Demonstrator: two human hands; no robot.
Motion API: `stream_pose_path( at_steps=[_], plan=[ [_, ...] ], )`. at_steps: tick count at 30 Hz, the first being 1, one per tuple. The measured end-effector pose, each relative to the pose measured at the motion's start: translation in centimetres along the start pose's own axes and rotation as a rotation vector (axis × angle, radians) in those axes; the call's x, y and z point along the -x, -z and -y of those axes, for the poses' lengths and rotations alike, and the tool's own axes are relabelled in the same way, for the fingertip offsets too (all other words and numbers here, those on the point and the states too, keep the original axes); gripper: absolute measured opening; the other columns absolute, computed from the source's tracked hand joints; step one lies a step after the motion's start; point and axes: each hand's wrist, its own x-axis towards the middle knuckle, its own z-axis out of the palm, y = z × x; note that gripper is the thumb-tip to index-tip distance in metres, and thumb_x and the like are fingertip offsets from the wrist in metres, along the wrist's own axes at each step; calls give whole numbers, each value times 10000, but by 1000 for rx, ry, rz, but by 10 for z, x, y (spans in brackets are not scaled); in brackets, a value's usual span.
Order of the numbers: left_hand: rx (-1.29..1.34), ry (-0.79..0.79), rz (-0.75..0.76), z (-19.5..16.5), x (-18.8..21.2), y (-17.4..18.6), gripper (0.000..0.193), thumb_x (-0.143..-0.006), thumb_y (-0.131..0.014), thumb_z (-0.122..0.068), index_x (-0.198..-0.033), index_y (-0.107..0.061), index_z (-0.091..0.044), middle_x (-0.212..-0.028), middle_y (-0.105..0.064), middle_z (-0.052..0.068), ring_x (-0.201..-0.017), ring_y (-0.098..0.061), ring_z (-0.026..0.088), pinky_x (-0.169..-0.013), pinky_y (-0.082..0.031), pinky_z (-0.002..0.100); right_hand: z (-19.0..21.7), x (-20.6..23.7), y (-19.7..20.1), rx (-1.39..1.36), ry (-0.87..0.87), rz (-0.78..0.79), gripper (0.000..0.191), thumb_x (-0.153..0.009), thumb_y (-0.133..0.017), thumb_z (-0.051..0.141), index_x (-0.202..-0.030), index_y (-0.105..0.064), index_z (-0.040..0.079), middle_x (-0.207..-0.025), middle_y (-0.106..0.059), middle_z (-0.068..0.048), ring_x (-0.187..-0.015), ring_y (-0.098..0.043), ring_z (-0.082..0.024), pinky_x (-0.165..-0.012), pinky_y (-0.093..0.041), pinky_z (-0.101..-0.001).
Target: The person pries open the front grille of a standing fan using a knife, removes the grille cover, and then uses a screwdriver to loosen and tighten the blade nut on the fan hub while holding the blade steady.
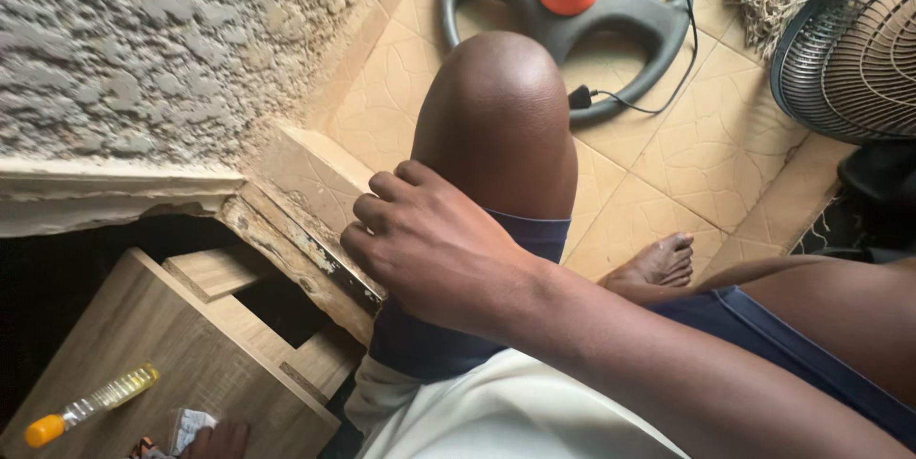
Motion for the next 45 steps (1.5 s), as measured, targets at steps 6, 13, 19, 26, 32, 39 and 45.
stream_pose_path(
  at_steps=[6,13,19,26,32,39,45],
  plan=[
    [160,-30,318,35,-42,65,404,-776,-695,-268,-1179,-706,-239,-1052,-704,86,-959,-730,274,-843,-598,425,-3,2,0,-100,24,11,130,-767,-689,143,-882,-674,86,-852,-634,-56,-957,-617,-262,-867,-475,-413],
    [440,-103,-171,21,-13,350,315,-874,-727,-249,-1180,-733,-172,-1023,-753,97,-892,-760,236,-844,-594,378,1,5,39,-380,-14,-244,255,-850,-718,40,-1100,-703,86,-950,-620,-75,-960,-640,-279,-837,-513,-411],
    [454,-538,-1472,-57,27,583,300,-774,-738,45,-1069,-690,17,-996,-673,154,-889,-663,364,-763,-529,439,-7,11,96,-492,-244,-572,460,-906,-654,27,-1360,-604,74,-1045,-613,-80,-913,-645,-234,-801,-522,-372],
    [876,-1242,-1600,-206,17,671,382,-797,-679,-4,-1176,-639,4,-1298,-613,194,-1308,-580,400,-1151,-489,511,-55,37,159,-1705,-605,-786,533,-1004,-447,420,-1331,-523,6,-1066,-687,-146,-922,-693,-223,-806,-581,-348],
    [1031,-1290,-1553,-245,-18,687,417,-800,-835,-161,-1139,-626,-37,-1203,-629,174,-1153,-636,370,-987,-522,443,-100,83,194,-1435,-714,-937,383,-933,-603,170,-1294,-605,44,-901,-661,-73,-789,-674,-156,-645,-559,-316],
    [1273,-984,-1711,-246,-154,841,646,-917,-853,-269,-1351,-499,54,-1290,-536,189,-1201,-539,284,-1030,-441,421,-149,92,195,-1192,-722,-1051,348,-876,-624,117,-1205,-568,19,-751,-591,-68,-563,-589,-158,-477,-462,-319],
    [1695,-1694,-607,-255,-214,910,290,-1091,-642,-230,-1276,-652,-7,-1120,-624,55,-1064,-592,149,-1031,-488,331,-165,106,186,-1142,-744,-959,332,-872,-674,128,-1166,-604,-10,-697,-581,-75,-544,-561,-158,-478,-442,-309]
  ],
)
